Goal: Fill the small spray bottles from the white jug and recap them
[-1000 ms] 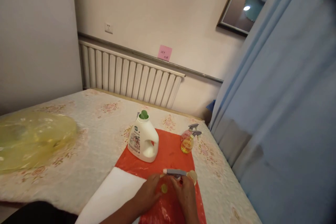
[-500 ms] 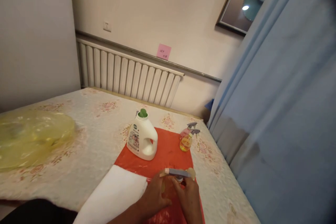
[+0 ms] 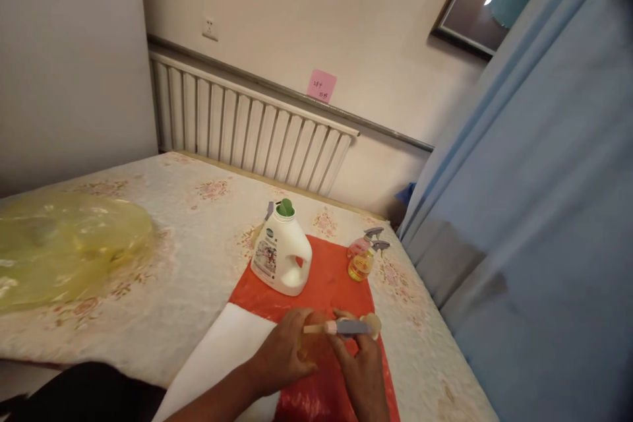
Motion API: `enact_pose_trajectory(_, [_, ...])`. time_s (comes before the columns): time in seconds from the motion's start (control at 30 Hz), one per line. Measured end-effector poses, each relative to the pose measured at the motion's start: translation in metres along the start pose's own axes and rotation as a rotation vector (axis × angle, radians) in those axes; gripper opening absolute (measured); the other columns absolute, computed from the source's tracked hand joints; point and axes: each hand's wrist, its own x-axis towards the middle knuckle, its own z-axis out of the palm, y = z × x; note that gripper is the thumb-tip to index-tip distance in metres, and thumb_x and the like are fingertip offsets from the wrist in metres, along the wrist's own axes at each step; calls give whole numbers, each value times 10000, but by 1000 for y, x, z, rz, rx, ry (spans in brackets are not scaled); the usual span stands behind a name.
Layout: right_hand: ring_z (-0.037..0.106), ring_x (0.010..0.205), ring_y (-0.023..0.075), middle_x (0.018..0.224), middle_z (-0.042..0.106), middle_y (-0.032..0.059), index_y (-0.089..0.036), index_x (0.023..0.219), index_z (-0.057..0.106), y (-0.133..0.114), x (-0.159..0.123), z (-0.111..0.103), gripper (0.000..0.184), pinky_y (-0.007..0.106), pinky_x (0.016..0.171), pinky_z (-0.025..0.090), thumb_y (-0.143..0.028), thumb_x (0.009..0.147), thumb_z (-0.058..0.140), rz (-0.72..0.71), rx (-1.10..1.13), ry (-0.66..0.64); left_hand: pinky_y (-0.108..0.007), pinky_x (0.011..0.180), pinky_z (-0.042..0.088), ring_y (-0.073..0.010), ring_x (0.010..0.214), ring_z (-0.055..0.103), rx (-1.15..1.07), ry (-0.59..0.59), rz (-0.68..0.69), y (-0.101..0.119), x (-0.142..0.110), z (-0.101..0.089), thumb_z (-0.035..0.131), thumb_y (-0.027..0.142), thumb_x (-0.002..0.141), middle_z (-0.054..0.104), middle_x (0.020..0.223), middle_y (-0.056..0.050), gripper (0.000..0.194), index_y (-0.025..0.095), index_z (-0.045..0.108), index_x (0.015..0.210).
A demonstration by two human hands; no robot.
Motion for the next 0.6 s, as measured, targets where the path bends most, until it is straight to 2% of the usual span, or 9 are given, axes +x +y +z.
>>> enact_pose_trajectory(0.1, [661, 1042, 280, 1085, 736, 124, -168, 1002, 736, -3, 5, 8, 387, 352, 930, 505, -470, 766, 680, 12, 72, 29, -482, 1091, 378, -327, 1249, 482, 48, -20, -9, -8, 2, -18, 725, 218, 603, 519, 1338, -131, 818, 206, 374, 1342])
enact_pose_trajectory(0.2, [672, 997, 273, 1041, 743, 109, -166, 969, 728, -11, 13, 11, 391, 349, 872, 525, -509, 791, 667, 71, 196, 90, -503, 1099, 366, -331, 1268, 478, 65, -7, 12, -15, 4, -36, 718, 210, 613, 517, 1353, -136, 800, 219, 379, 1339])
enact_pose_trajectory(0.37, [689, 804, 206, 905, 747, 77, -150, 941, 707, -42, 30, 6, 389, 297, 735, 528, -515, 817, 659, 166, 367, 345, -509, 1095, 385, -335, 1275, 490, 36, 102, -9, -35, 7, -65, 711, 201, 630, 532, 1360, -138, 762, 216, 418, 1333])
enact_pose_trajectory(0.43, [683, 764, 175, 888, 741, 52, -167, 967, 685, -50, 41, 1, 349, 275, 695, 528, -483, 819, 669, 144, 494, 449, -512, 1091, 392, -341, 1270, 499, 9, 145, -50, -46, 8, -76, 720, 208, 627, 542, 1353, -148, 761, 197, 427, 1329])
enact_pose_trajectory(0.5, [674, 741, 152, 834, 727, 26, -177, 967, 665, -51, 54, -3, 334, 252, 667, 530, -448, 779, 715, 99, 635, 506, -502, 1074, 415, -333, 1253, 520, -51, 184, -85, -55, 8, -87, 723, 224, 639, 562, 1333, -137, 746, 200, 430, 1325])
enact_pose_trajectory(0.6, [667, 740, 143, 805, 715, 21, -167, 941, 664, -36, 76, -6, 347, 227, 626, 527, -437, 739, 746, 91, 673, 479, -482, 1074, 427, -322, 1259, 529, -187, 237, -130, -69, 8, -104, 729, 265, 671, 571, 1340, -116, 724, 214, 430, 1328])
